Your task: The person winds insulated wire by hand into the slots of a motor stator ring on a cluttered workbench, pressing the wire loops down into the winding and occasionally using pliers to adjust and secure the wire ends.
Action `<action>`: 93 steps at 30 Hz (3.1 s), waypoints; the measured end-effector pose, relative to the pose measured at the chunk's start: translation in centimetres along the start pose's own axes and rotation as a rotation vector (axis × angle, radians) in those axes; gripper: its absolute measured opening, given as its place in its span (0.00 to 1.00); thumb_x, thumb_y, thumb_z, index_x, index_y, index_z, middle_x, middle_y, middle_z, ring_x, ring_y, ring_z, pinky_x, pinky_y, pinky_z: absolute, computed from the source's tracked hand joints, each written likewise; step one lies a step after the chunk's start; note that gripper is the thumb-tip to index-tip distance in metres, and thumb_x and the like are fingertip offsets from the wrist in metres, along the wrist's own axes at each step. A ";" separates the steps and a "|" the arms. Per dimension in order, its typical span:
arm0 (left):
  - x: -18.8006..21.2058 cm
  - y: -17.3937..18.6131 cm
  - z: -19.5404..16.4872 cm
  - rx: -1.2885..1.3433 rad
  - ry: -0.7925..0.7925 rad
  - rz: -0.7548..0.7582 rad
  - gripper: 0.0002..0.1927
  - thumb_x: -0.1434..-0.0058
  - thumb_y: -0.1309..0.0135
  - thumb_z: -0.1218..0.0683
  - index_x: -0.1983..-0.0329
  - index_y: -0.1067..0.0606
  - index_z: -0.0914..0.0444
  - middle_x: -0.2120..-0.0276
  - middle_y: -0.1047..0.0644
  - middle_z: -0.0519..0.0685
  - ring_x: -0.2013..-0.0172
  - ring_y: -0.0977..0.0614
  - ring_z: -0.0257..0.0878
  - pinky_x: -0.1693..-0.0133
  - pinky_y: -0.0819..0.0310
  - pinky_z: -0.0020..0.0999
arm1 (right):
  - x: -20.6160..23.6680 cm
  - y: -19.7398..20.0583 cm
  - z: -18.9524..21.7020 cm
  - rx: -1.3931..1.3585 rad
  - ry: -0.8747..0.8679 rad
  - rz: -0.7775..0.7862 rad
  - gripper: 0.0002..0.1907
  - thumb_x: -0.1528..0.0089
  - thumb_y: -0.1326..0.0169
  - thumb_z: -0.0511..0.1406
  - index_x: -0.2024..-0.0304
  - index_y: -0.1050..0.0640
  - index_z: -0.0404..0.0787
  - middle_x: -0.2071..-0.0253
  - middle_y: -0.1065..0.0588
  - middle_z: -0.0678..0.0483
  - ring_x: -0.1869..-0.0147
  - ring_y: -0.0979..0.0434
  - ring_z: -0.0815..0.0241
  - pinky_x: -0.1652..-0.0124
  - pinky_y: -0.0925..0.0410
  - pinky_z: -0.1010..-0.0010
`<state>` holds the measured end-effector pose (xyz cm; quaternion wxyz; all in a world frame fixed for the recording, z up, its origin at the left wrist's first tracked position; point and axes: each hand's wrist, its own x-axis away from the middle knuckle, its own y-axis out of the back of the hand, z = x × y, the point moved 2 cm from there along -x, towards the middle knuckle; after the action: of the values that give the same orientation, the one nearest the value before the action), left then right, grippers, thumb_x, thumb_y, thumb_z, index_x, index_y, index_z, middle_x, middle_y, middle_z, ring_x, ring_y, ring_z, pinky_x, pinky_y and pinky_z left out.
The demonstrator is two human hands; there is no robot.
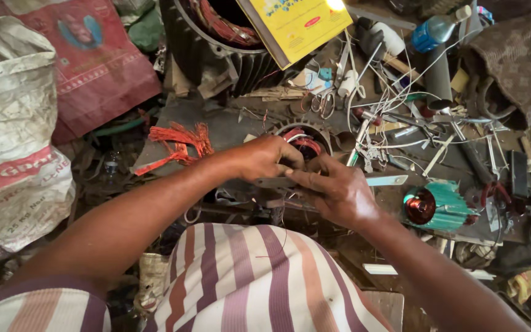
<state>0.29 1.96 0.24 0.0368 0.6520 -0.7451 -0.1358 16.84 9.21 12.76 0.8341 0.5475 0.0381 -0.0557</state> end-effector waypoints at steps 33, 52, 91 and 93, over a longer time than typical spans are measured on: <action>4.1 -3.7 -3.8 -0.047 -0.050 -0.803 0.05 0.40 0.45 0.61 0.60 0.23 0.63 0.63 0.19 0.54 0.60 0.16 0.53 0.59 0.23 0.42 | 1.7 -7.8 0.3 -0.648 -0.768 -0.486 0.28 0.39 0.37 0.29 0.36 0.26 0.34 0.60 0.22 0.54 0.67 0.30 0.70 0.69 0.34 0.78; 3.7 -3.7 -3.9 -0.109 0.105 -0.819 0.04 0.40 0.43 0.56 0.65 0.23 0.61 0.70 0.18 0.52 0.67 0.16 0.51 0.65 0.24 0.44 | 5.2 3.6 2.8 -0.689 -0.591 -0.732 0.23 0.33 0.46 0.29 0.35 0.27 0.37 0.61 0.23 0.50 0.69 0.26 0.64 0.71 0.31 0.72; 4.0 -5.3 -4.1 -0.394 -0.032 -0.892 0.06 0.41 0.41 0.56 0.66 0.27 0.60 0.71 0.22 0.52 0.67 0.19 0.54 0.65 0.27 0.49 | 4.0 -8.3 -1.0 -0.616 -0.706 -0.582 0.14 0.38 0.36 0.36 0.53 0.18 0.33 0.63 0.19 0.54 0.63 0.23 0.68 0.62 0.29 0.78; 3.6 -5.2 -4.4 -0.388 -0.058 -0.880 0.05 0.41 0.42 0.56 0.66 0.27 0.60 0.70 0.22 0.51 0.67 0.19 0.53 0.66 0.27 0.48 | 5.0 -7.2 -1.1 -0.452 -0.843 -0.601 0.16 0.41 0.34 0.37 0.54 0.16 0.35 0.66 0.20 0.53 0.66 0.27 0.65 0.66 0.33 0.74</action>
<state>5.78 -2.81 2.77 0.0761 0.8824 -0.3602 -0.2930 20.82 7.08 5.13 0.8213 0.2506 -0.1333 -0.4949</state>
